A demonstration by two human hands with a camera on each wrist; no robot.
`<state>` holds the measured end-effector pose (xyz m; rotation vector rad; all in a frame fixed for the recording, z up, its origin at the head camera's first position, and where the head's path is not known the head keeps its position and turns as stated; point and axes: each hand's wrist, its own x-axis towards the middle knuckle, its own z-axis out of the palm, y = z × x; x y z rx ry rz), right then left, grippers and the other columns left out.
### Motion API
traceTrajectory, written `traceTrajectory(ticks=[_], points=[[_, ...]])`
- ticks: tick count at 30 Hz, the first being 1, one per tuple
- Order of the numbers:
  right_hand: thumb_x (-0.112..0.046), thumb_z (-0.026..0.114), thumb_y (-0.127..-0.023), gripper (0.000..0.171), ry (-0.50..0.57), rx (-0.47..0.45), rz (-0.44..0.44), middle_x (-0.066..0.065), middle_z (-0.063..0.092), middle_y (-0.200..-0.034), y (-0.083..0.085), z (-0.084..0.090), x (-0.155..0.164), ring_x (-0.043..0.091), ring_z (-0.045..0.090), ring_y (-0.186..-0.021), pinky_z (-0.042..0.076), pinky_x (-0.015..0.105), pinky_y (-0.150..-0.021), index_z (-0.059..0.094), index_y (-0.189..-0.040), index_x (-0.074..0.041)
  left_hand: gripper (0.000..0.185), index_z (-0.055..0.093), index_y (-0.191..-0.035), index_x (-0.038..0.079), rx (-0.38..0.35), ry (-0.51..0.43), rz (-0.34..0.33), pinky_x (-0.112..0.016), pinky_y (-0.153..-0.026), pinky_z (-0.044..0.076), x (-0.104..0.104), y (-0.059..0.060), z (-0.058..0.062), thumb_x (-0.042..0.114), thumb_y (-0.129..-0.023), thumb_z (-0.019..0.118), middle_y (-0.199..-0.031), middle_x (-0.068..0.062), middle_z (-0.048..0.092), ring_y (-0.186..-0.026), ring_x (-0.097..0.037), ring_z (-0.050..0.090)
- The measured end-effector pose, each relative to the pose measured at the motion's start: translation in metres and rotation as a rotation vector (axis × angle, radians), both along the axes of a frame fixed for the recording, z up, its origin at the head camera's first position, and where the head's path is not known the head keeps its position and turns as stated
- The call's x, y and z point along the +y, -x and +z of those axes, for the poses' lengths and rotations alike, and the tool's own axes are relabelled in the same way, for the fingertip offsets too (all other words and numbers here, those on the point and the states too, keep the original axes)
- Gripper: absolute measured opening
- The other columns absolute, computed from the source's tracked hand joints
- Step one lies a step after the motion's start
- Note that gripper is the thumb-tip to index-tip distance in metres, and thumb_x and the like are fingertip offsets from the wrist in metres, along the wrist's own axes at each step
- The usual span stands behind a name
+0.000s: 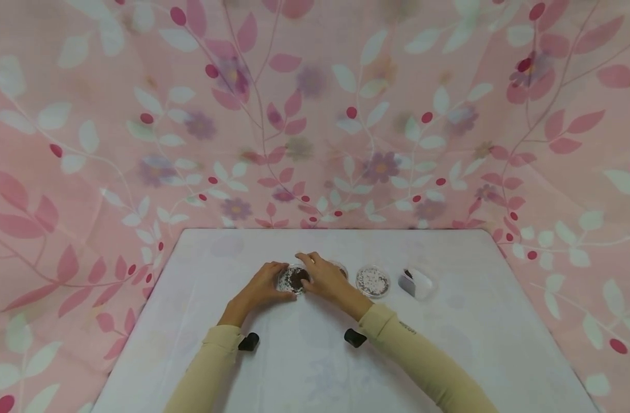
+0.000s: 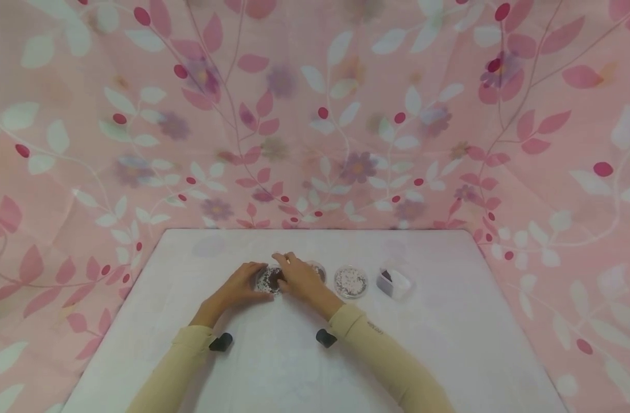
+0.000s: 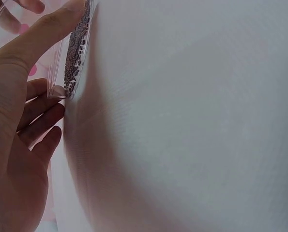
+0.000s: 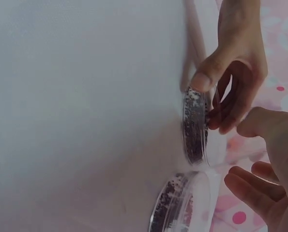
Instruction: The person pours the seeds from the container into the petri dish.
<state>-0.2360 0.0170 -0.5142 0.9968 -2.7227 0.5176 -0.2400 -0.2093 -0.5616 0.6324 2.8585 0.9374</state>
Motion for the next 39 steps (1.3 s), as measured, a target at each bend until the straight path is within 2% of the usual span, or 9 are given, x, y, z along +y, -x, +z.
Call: traceTrajectory(ticks=[5,9,12,18,22,28,33,39], points=[[-0.018,0.070,-0.088,0.055,-0.014,0.144,-0.025,0.007,0.070,-0.109,-0.005,-0.005,-0.007,0.018,0.068,-0.077,0.056,0.031,-0.062,0.050,-0.140,-0.015,0.089,0.053,-0.138,0.007,0.015,-0.006,0.000,-0.047,-0.112,0.041,-0.001,0.000,-0.003,0.049,-0.068,0.087,-0.137,-0.010,0.057,-0.130,-0.028,0.049],[-0.019,0.070,-0.090,0.050,-0.031,0.218,-0.043,0.005,0.075,-0.099,-0.009,-0.008,-0.010,0.019,0.070,-0.073,0.056,0.031,-0.057,0.054,-0.137,-0.014,0.089,0.053,-0.138,0.006,0.024,-0.007,0.003,-0.047,-0.112,0.041,-0.002,-0.001,-0.003,0.048,-0.067,0.087,-0.136,-0.011,0.057,-0.129,-0.029,0.050],[-0.022,0.069,-0.091,0.046,-0.034,0.241,-0.048,0.005,0.076,-0.096,-0.012,-0.009,-0.012,0.018,0.071,-0.073,0.056,0.031,-0.057,0.057,-0.135,-0.014,0.088,0.055,-0.136,0.005,0.026,-0.003,0.004,-0.047,-0.112,0.040,-0.003,-0.002,-0.003,0.048,-0.067,0.087,-0.135,-0.011,0.057,-0.129,-0.030,0.050],[-0.025,0.069,-0.091,0.033,-0.031,0.269,0.000,0.002,0.076,-0.099,-0.016,-0.013,-0.016,0.014,0.073,-0.082,0.059,0.028,-0.066,0.065,-0.122,-0.013,0.083,0.057,-0.133,0.007,0.021,-0.016,-0.009,-0.046,-0.112,0.040,-0.006,-0.002,-0.006,0.048,-0.067,0.087,-0.134,-0.009,0.058,-0.129,-0.028,0.050],[-0.023,0.072,-0.089,0.027,0.011,0.289,0.029,0.001,0.076,-0.098,-0.018,-0.014,-0.018,0.014,0.073,-0.084,0.059,0.028,-0.067,0.069,-0.114,-0.012,0.089,0.053,-0.139,0.009,0.003,-0.020,-0.012,-0.046,-0.114,0.039,-0.010,-0.002,-0.006,0.049,-0.068,0.087,-0.138,-0.009,0.056,-0.132,-0.028,0.048],[-0.021,0.073,-0.089,0.020,0.040,0.295,0.035,-0.001,0.076,-0.097,-0.018,-0.016,-0.019,0.014,0.073,-0.084,0.059,0.027,-0.065,0.070,-0.107,-0.014,0.095,0.046,-0.146,0.010,-0.038,0.000,0.018,-0.048,-0.117,0.034,-0.017,-0.003,-0.006,0.050,-0.069,0.085,-0.145,-0.011,0.050,-0.138,-0.030,0.042],[-0.018,0.075,-0.086,0.012,0.049,0.362,0.082,-0.005,0.073,-0.096,-0.020,-0.025,-0.020,0.012,0.071,-0.087,0.058,0.026,-0.072,0.072,-0.098,-0.017,0.094,0.046,-0.146,0.010,-0.032,0.004,0.017,-0.048,-0.116,0.035,-0.020,-0.004,-0.004,0.048,-0.070,0.086,-0.145,-0.012,0.050,-0.137,-0.031,0.043],[-0.017,0.075,-0.084,0.019,0.013,0.433,0.143,0.000,0.074,-0.106,-0.022,-0.035,-0.021,0.019,0.070,-0.101,0.057,0.032,-0.089,0.074,-0.103,-0.011,0.091,0.048,-0.145,0.011,-0.029,0.003,0.015,-0.048,-0.116,0.035,-0.021,-0.003,-0.004,0.047,-0.070,0.086,-0.144,-0.011,0.051,-0.137,-0.030,0.043]])
